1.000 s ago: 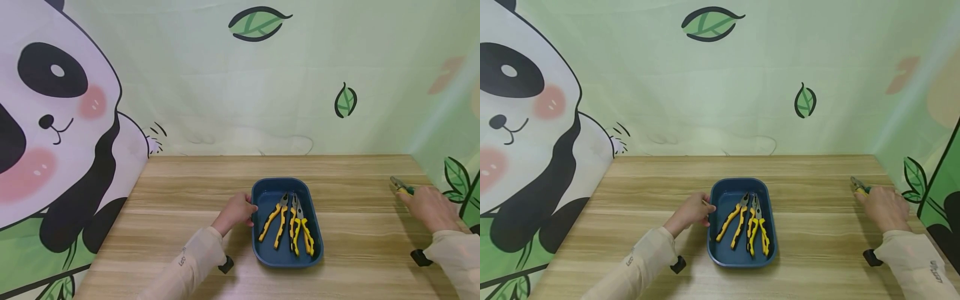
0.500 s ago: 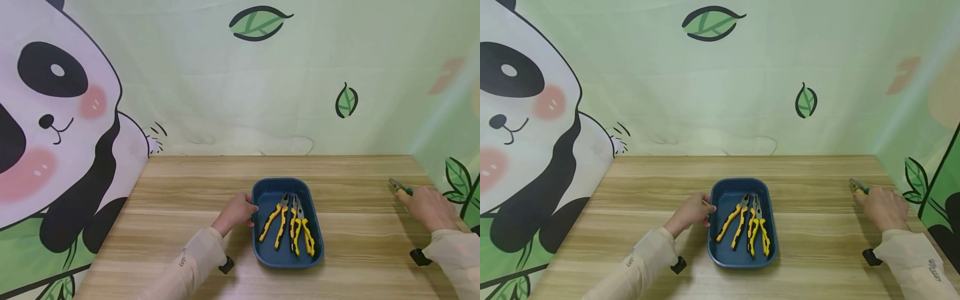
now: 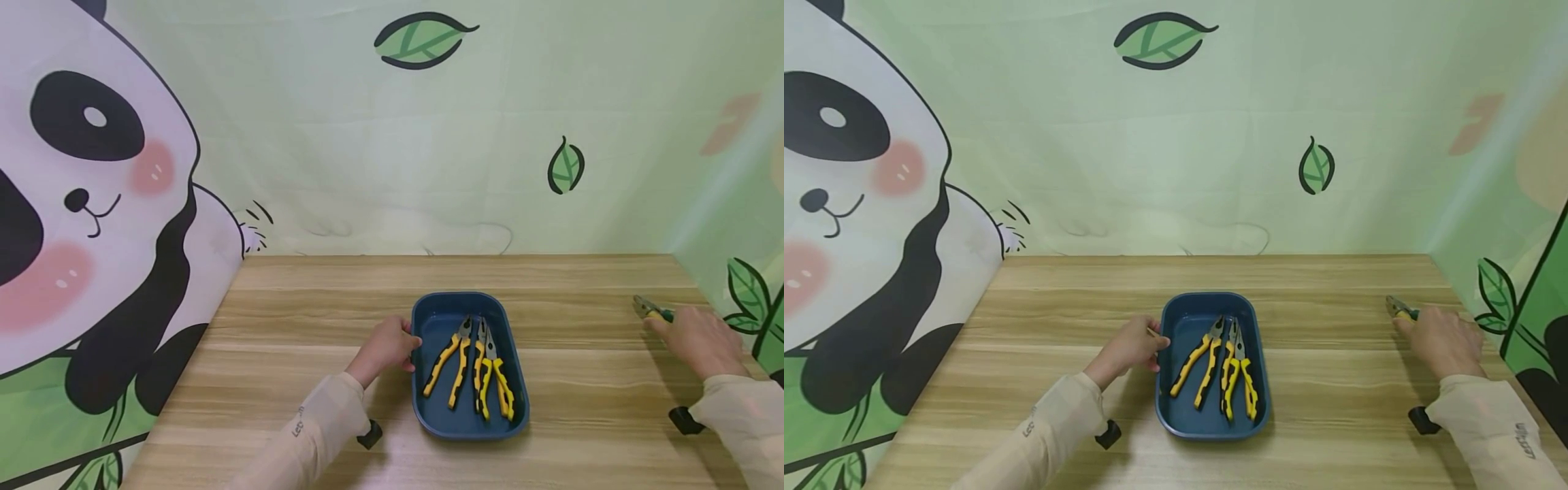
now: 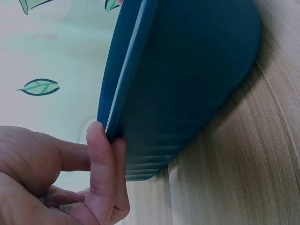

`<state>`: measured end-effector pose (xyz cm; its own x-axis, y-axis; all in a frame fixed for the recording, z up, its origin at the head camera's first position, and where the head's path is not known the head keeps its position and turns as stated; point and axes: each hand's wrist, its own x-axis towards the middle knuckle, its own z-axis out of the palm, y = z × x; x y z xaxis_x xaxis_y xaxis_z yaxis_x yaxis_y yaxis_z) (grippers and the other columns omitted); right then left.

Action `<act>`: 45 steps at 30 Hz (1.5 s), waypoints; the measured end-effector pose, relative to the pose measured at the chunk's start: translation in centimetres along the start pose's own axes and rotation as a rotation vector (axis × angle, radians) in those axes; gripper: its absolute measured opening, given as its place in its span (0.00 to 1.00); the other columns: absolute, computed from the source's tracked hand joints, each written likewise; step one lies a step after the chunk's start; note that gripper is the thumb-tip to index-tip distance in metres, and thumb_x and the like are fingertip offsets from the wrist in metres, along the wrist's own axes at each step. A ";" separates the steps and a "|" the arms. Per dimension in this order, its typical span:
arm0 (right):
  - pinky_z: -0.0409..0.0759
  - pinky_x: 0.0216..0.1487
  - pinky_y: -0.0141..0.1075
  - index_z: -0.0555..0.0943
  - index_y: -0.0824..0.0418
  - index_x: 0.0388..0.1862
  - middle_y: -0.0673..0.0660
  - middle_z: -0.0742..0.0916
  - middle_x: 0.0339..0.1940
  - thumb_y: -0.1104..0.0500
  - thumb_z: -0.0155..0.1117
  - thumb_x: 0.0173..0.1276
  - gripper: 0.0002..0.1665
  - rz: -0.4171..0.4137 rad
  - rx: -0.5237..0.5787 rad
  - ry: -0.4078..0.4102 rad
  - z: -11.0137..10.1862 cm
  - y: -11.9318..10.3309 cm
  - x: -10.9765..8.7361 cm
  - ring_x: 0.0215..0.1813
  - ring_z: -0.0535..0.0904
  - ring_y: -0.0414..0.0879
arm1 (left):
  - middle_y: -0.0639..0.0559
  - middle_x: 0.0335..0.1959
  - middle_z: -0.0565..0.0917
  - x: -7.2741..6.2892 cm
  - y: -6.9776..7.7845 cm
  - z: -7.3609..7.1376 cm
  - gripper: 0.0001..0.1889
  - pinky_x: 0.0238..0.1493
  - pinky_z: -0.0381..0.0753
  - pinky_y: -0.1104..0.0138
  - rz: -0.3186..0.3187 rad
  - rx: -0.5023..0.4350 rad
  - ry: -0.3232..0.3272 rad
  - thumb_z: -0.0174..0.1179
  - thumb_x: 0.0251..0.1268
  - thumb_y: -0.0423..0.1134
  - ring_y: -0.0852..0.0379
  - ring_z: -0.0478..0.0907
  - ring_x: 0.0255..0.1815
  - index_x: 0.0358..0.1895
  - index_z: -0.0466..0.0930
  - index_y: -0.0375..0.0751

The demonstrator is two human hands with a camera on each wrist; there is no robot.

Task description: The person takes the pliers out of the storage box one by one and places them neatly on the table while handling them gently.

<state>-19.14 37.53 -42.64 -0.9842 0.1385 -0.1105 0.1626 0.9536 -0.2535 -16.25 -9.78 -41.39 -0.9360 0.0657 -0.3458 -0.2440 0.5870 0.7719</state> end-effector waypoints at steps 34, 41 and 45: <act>0.64 0.19 0.36 0.65 0.56 0.13 0.53 0.68 0.13 0.42 0.58 0.79 0.35 0.012 -0.016 -0.038 -0.1 0.3 0.5 0.18 0.63 0.45 | 0.45 0.25 0.76 0.3 0.0 0.0 0.06 0.33 0.89 0.60 -0.012 -0.009 -0.013 0.60 0.75 0.30 0.58 0.78 0.16 0.39 0.73 0.34; 0.65 0.20 0.36 0.65 0.56 0.14 0.54 0.68 0.15 0.43 0.58 0.79 0.34 0.017 -0.031 -0.066 -0.4 0.2 0.8 0.19 0.63 0.46 | 0.46 0.24 0.76 0.3 0.1 0.0 0.05 0.32 0.89 0.61 -0.013 -0.012 -0.013 0.60 0.75 0.30 0.58 0.77 0.16 0.39 0.74 0.34; 0.67 0.20 0.38 0.65 0.57 0.15 0.55 0.68 0.18 0.44 0.57 0.80 0.33 -0.013 -0.040 -0.075 -0.7 0.2 0.8 0.20 0.65 0.48 | 0.46 0.24 0.76 0.3 0.0 0.0 0.05 0.32 0.89 0.61 -0.013 -0.012 -0.014 0.60 0.75 0.30 0.57 0.77 0.16 0.39 0.74 0.34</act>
<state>-19.97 38.02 -42.14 -0.9780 0.1069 -0.1791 0.1452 0.9653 -0.2169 -16.53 -9.73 -41.45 -0.9291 0.0697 -0.3632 -0.2590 0.5784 0.7735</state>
